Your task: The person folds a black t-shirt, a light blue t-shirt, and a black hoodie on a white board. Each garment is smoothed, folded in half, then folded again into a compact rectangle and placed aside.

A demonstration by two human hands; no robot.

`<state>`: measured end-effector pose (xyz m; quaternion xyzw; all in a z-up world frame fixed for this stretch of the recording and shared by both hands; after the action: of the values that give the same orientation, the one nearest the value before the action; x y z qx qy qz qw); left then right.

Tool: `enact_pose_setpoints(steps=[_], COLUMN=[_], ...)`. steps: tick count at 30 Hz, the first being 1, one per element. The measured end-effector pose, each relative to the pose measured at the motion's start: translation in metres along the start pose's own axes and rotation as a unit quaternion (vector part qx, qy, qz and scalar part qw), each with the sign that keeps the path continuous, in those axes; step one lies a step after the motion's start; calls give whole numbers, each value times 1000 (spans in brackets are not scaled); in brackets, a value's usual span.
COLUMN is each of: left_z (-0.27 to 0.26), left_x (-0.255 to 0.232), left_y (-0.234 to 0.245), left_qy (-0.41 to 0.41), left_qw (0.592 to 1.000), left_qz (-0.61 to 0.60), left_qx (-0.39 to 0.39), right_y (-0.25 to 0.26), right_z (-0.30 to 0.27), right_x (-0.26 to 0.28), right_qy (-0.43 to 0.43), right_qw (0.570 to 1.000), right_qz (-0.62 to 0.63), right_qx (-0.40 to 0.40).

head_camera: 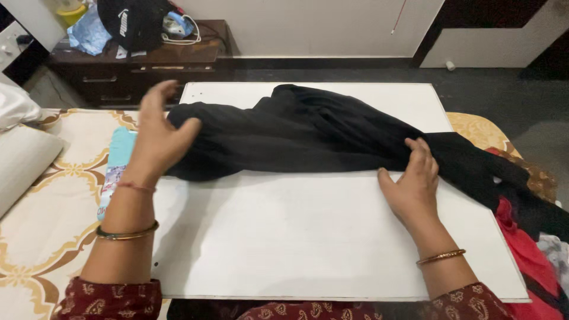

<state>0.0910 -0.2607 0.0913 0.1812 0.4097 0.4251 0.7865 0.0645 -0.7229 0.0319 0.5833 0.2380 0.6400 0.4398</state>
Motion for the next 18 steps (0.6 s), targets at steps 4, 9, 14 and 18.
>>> enact_pose_setpoints(steps=[4,9,14,18], left_z=[-15,-28,-22,-22], left_x=[-84,-135,-140,-135], left_y=[-54,-108,-122,-122], left_qy=[-164,-238,-255,-126], left_qw=[970,938,950,952], left_qz=[-14,37,37,-9], left_qx=[181,249,177,280], right_y=[9,20,28,39], right_z=[8,12,16,6], right_x=[-9,-39,-57,-53], right_qy=[-34,-156,-113,-107], right_qw=[999,985,989,992], right_qz=[-7,-72,-89,-39], right_qx=[-19,16,-30,-54])
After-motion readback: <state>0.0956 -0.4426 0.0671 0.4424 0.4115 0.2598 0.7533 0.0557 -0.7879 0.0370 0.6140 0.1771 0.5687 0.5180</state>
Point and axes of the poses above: each hand's wrist, its own z-axis towards the middle knuckle, its own y-axis out of the back of the hand, x = y × z, the point moved 6 cm from there along z, towards the middle knuckle, and after that the axes turned 3 degrees about z, right-handed, at the moved point
